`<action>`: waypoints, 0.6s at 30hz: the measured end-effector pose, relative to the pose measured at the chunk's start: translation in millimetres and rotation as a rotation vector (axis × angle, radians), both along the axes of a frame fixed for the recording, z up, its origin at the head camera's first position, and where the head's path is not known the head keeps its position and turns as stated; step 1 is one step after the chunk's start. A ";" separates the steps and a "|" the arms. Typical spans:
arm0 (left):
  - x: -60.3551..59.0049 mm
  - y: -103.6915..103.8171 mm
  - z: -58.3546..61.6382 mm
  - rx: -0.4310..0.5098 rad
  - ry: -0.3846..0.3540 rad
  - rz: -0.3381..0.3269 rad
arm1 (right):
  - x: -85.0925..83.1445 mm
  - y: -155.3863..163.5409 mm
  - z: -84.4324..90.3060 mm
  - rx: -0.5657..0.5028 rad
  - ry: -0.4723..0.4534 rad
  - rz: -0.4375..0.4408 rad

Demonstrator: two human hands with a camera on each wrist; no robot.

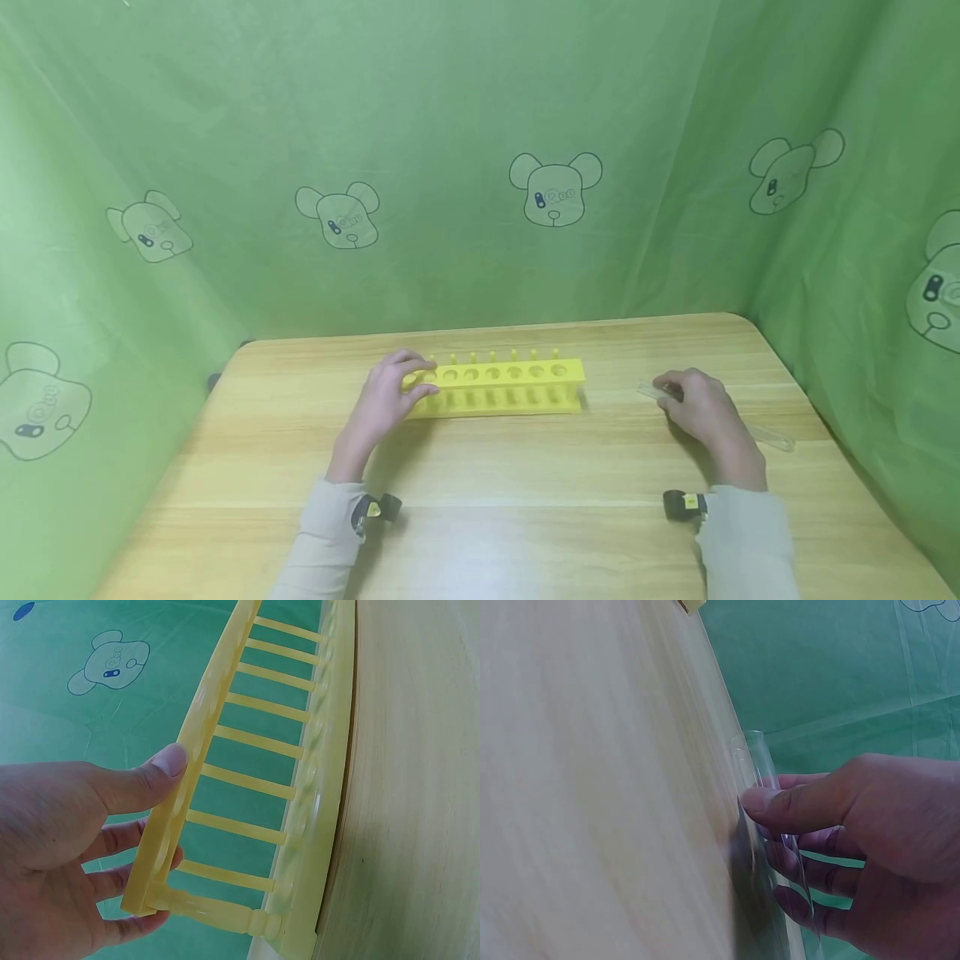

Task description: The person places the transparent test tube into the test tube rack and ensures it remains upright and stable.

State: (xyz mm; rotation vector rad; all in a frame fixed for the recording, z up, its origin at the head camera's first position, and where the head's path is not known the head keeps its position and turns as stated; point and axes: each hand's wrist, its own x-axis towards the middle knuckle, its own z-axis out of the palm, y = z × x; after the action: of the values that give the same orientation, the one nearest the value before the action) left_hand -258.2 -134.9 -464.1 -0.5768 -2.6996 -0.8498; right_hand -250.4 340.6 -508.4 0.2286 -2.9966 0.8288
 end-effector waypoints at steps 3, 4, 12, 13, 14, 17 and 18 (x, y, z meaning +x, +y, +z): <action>0.2 0.0 0.0 0.005 -0.003 -0.002 | 0.0 -0.3 0.3 0.004 0.005 0.002; 0.1 -0.1 -0.2 0.007 -0.002 -0.003 | 0.0 -0.4 0.5 0.005 0.004 0.003; -0.2 -0.3 0.0 0.004 0.003 -0.003 | 0.2 -0.1 3.1 0.008 0.002 0.003; -0.1 -0.3 0.0 0.002 0.003 -0.003 | 0.1 0.0 3.3 0.009 0.002 0.001; 0.0 -0.3 0.0 0.001 0.003 -0.002 | -0.2 0.2 3.4 0.010 0.003 -0.001; 0.3 -0.4 -0.2 -0.004 0.006 -0.002 | -0.3 0.4 4.2 0.011 0.007 -0.006; 0.4 -0.5 -0.4 -0.005 0.007 -0.002 | -0.4 0.3 4.3 0.013 0.012 -0.010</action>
State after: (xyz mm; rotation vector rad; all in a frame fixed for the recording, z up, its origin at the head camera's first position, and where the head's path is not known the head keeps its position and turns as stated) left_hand -257.8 -135.3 -464.5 -0.5822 -2.6963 -0.8408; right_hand -250.8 340.9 -504.1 0.2181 -2.9907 0.8046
